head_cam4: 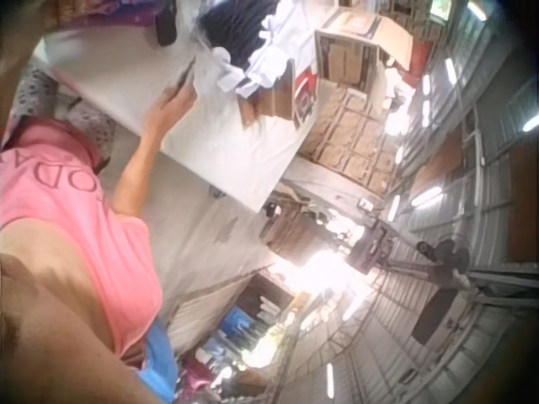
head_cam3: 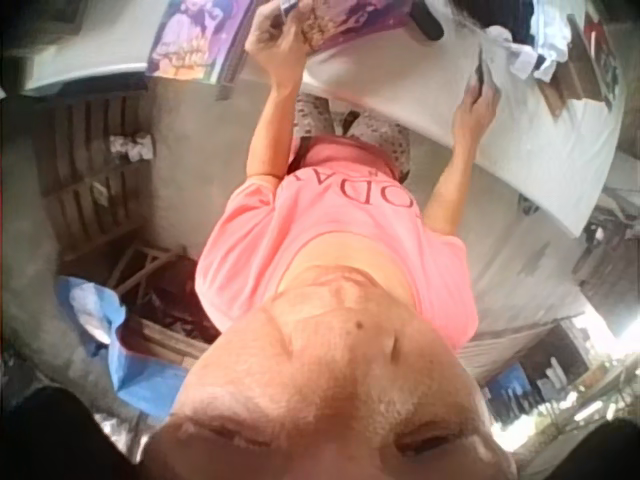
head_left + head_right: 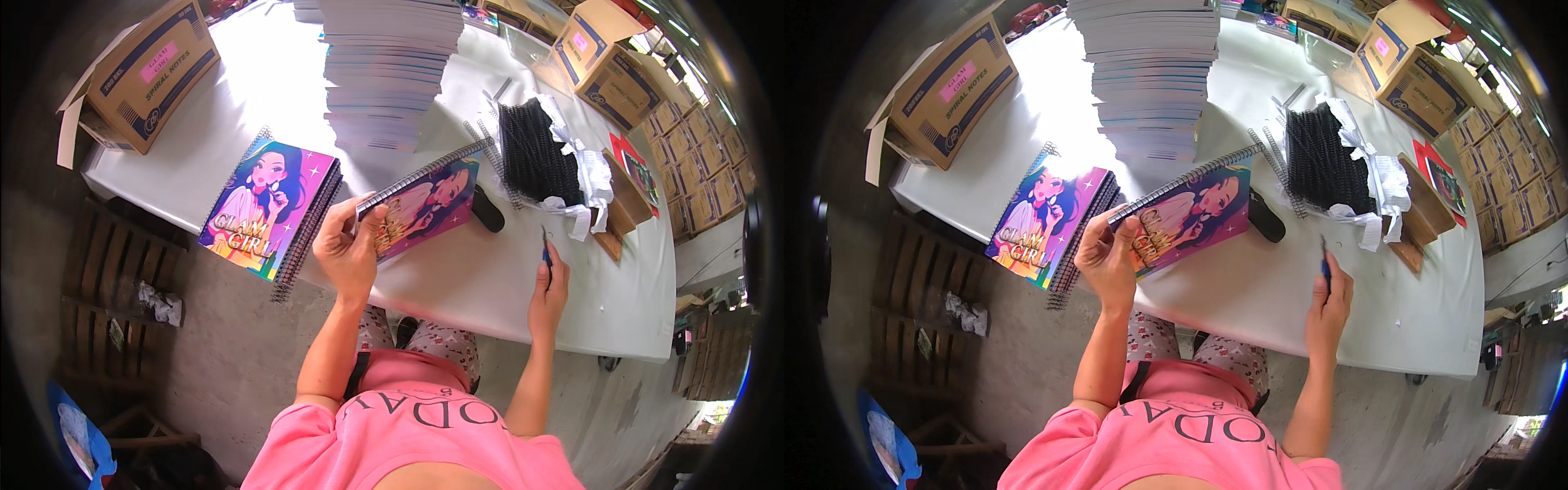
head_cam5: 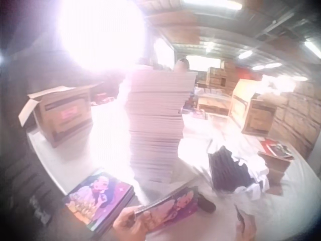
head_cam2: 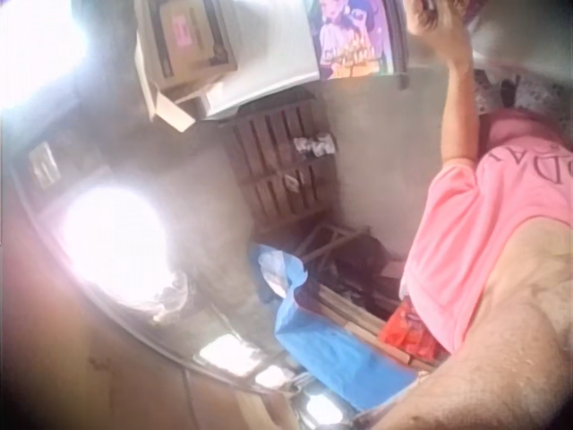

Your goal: The person assembles spiral-bound notebooks by inserting metal coils into pre-punched holes, using a black rubber mallet to tap the coils into place and pliers to trim excess coil ends. Finished notebooks are stacked on the table.

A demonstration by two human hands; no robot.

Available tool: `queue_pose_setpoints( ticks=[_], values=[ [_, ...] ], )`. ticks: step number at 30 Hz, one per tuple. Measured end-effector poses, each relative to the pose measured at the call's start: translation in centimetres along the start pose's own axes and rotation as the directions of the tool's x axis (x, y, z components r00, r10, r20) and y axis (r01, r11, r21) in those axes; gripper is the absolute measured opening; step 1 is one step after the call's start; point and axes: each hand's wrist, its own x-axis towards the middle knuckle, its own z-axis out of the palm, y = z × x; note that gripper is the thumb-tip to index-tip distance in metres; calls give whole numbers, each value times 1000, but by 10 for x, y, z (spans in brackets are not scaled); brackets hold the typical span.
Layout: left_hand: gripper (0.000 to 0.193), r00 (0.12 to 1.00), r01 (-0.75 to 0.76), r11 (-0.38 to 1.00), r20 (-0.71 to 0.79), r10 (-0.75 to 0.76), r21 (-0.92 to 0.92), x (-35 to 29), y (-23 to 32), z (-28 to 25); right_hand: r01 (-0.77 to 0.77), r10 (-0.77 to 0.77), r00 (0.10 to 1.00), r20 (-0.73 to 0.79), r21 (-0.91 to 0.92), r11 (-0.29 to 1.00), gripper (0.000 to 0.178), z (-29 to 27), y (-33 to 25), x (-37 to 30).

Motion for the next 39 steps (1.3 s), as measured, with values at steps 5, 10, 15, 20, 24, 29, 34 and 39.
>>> queue_pose_setpoints(
  ticks=[5,10,15,20,24,29,34,39],
  values=[
    [17,990,-142,990,7,142,17,-4,5,7,453,-460,882,106,83,888,35,-5,-131,-8],
    [15,957,-290,948,50,286,129,-9,15,9,564,-562,813,150,31,825,36,6,-159,-4],
    [21,927,-372,911,117,356,178,-11,19,10,598,-573,788,225,-54,800,34,4,-161,-2],
    [33,872,-487,852,147,466,190,-10,20,13,541,-505,782,365,4,841,31,-8,-161,1],
    [38,806,-592,780,147,573,202,-16,5,12,-246,-207,624,753,441,863,36,-15,-148,7],
    [35,792,-610,769,184,582,194,-18,6,12,-471,-229,562,795,535,701,44,-6,-131,-10],
    [23,996,-61,997,-71,58,-42,-11,19,1,352,-255,849,462,-137,926,43,-4,-72,-21],
    [19,993,110,975,-22,-117,-195,-6,43,-14,278,-116,943,313,-543,793,50,10,2,-25]
  ],
)
